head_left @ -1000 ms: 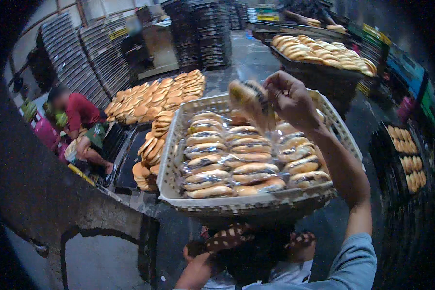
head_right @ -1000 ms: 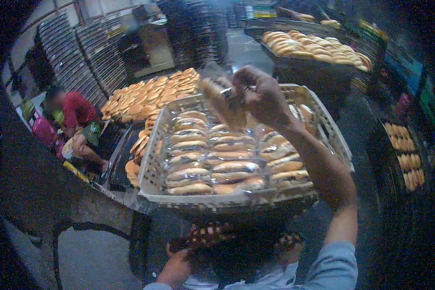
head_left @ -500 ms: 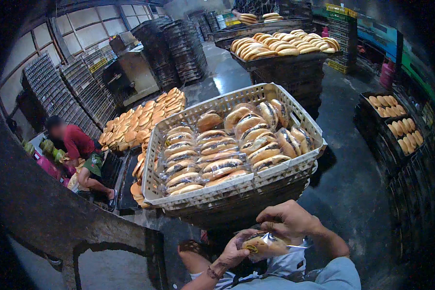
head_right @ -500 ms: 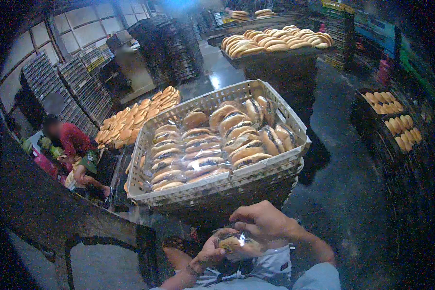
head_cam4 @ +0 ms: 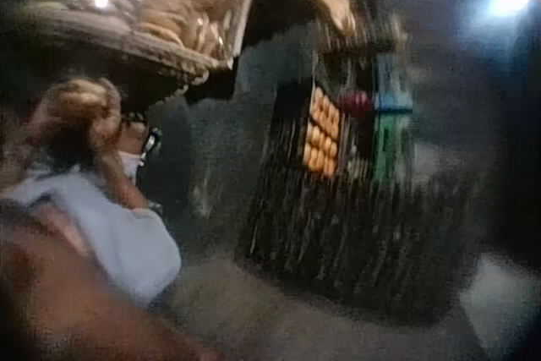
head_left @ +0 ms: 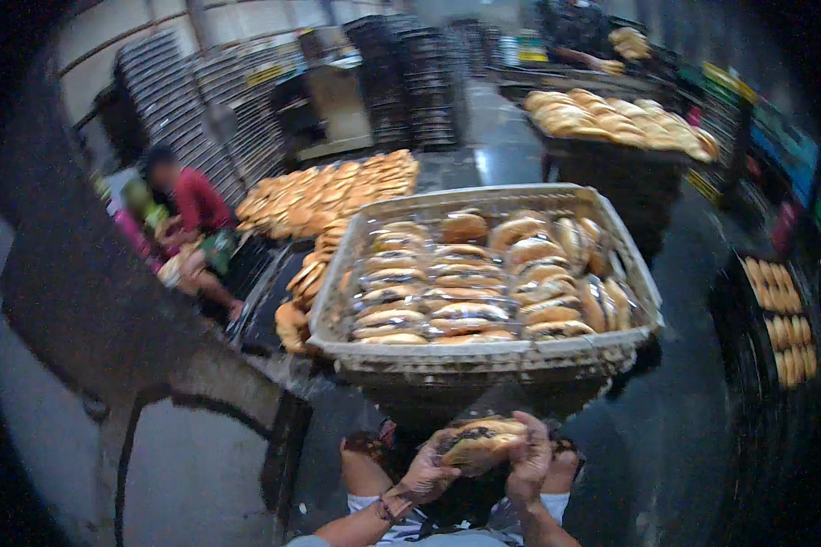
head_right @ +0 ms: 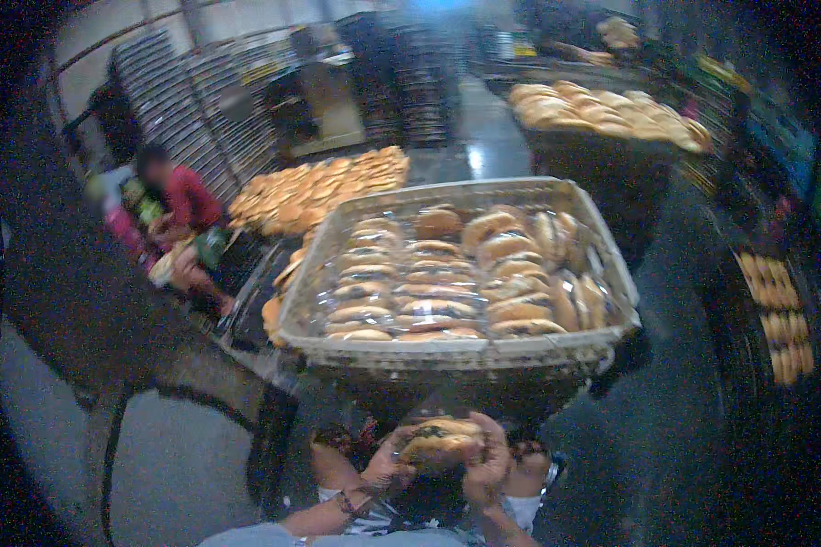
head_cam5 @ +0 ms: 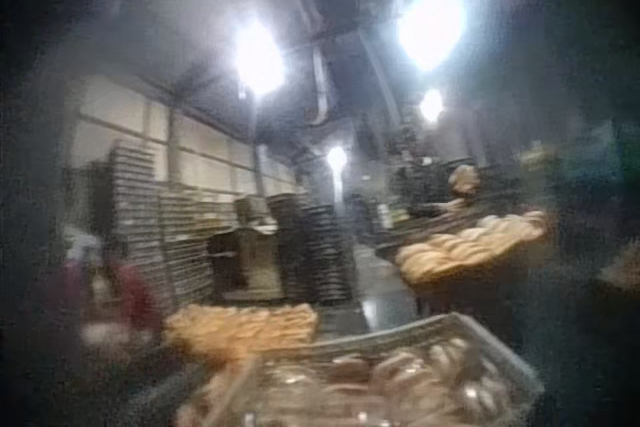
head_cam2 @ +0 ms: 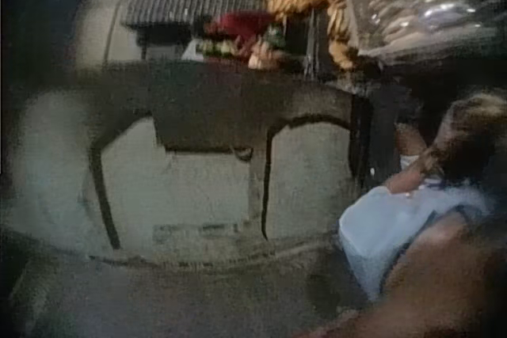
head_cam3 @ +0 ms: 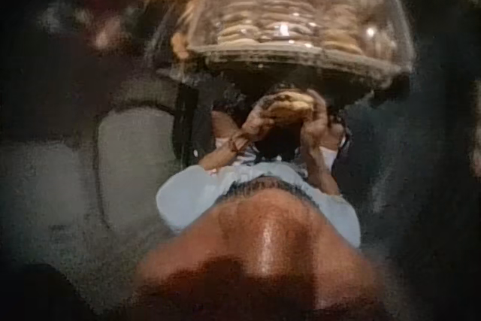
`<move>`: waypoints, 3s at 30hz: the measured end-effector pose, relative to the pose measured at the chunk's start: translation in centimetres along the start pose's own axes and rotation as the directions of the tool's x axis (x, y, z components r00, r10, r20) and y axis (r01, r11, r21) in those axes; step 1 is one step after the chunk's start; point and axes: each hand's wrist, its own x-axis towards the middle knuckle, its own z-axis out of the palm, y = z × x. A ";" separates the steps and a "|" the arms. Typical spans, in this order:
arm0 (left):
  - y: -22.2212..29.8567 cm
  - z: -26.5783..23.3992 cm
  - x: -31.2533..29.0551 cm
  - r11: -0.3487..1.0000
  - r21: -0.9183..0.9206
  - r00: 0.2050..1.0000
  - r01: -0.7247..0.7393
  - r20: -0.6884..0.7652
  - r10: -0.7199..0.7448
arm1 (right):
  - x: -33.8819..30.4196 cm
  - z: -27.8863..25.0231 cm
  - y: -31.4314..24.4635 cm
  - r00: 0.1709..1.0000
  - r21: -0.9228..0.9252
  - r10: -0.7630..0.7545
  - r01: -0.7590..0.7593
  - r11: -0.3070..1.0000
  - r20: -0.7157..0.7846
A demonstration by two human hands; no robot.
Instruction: The person repeatedly picks buns from a crate, places them into clear plastic bags, seals the bags, and returns them to the crate. The process is performed one at a time in a continuous loop.
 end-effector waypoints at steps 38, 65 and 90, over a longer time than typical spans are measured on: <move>2.6 0.6 2.0 0.971 -0.029 0.884 -0.237 -0.420 0.203 | 0.5 1.9 -0.3 0.974 -0.733 -0.155 0.225 0.642 0.164; 4.9 1.4 1.9 0.979 0.202 0.983 -0.014 -0.177 0.050 | 1.0 1.9 -0.4 0.992 -0.647 0.011 0.075 0.759 0.126; 9.0 7.6 5.7 0.863 0.479 0.979 -0.159 -0.040 0.202 | 1.8 2.5 -5.8 0.863 -0.615 -0.435 0.493 0.615 0.258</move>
